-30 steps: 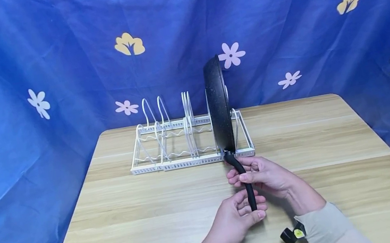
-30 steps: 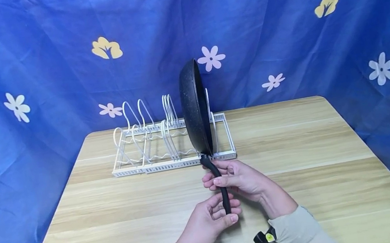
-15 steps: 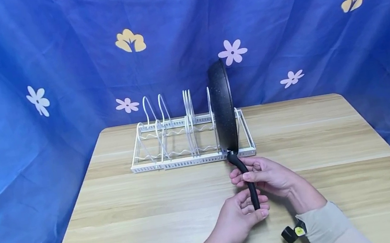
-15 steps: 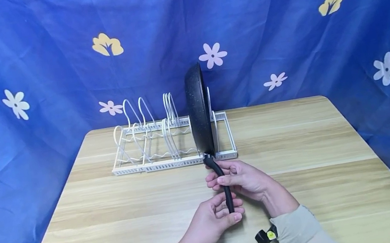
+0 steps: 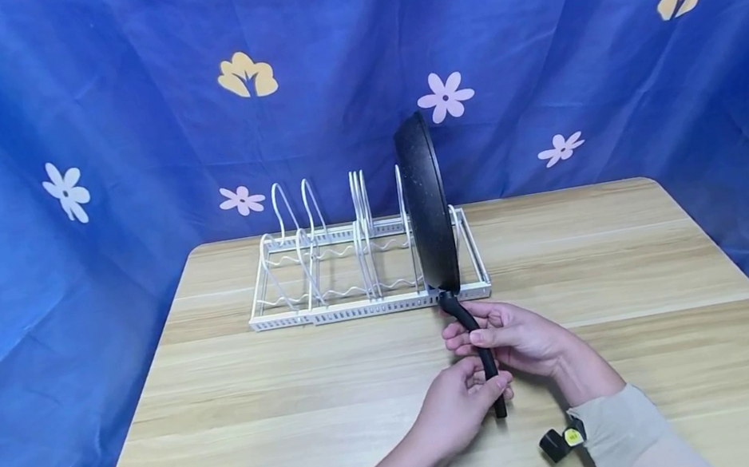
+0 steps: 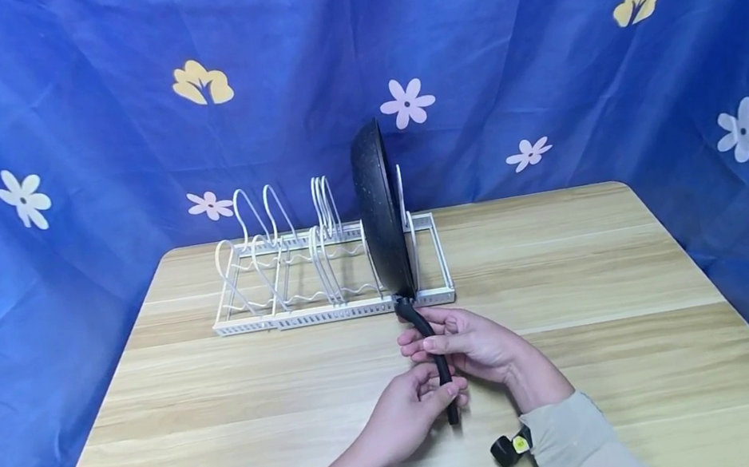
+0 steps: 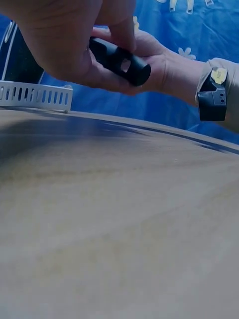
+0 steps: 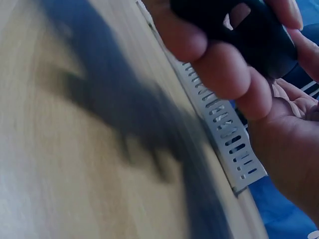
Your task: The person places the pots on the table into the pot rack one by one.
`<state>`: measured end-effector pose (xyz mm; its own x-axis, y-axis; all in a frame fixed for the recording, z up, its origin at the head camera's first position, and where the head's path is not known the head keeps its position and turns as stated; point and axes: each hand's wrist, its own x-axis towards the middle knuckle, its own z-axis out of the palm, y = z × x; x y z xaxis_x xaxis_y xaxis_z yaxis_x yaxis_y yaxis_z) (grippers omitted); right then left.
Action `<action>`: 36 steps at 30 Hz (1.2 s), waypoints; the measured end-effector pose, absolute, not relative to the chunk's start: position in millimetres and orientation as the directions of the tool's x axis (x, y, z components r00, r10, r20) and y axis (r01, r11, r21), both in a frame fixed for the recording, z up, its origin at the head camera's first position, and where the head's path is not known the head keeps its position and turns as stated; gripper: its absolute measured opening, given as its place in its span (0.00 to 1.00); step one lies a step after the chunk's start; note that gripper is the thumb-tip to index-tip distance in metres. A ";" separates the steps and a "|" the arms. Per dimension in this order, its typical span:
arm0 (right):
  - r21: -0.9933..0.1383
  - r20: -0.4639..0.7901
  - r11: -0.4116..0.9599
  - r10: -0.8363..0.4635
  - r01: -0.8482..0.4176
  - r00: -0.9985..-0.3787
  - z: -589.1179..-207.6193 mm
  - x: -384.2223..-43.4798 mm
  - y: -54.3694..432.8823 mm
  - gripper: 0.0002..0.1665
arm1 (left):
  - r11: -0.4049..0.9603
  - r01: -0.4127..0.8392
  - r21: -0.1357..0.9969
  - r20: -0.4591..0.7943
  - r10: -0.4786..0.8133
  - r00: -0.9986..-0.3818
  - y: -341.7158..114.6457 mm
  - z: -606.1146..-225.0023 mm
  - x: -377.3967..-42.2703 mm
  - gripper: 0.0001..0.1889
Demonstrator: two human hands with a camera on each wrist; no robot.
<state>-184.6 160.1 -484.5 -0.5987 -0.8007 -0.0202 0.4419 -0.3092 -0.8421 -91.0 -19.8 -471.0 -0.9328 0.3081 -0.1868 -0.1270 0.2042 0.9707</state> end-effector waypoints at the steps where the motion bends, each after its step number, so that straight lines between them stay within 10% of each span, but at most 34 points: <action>1: -0.843 -0.022 -0.307 -0.802 0.443 -0.597 -485.6 -185.1 160.8 0.22 | 0.224 -0.117 0.968 -0.184 0.305 -0.934 -19.3 -471.2 -91.9 0.09; 16: -0.942 -0.113 -0.174 -0.641 0.286 -0.759 -481.7 -184.6 161.9 0.28 | 0.273 -0.163 0.948 -0.232 0.241 -0.942 -18.0 -471.2 -103.7 0.12; 36: -0.960 -0.171 -0.097 -0.536 0.262 -0.826 -490.1 -183.3 155.0 0.34 | 0.505 -0.096 0.858 -0.239 0.226 -0.944 -19.9 -468.8 -116.7 0.09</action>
<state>-183.3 155.0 -490.1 -0.8265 -0.5363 -0.1715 0.2621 -0.0969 -0.9602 -116.7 -19.9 -468.8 -0.9443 0.2262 -0.2392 -0.0964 0.5045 0.8580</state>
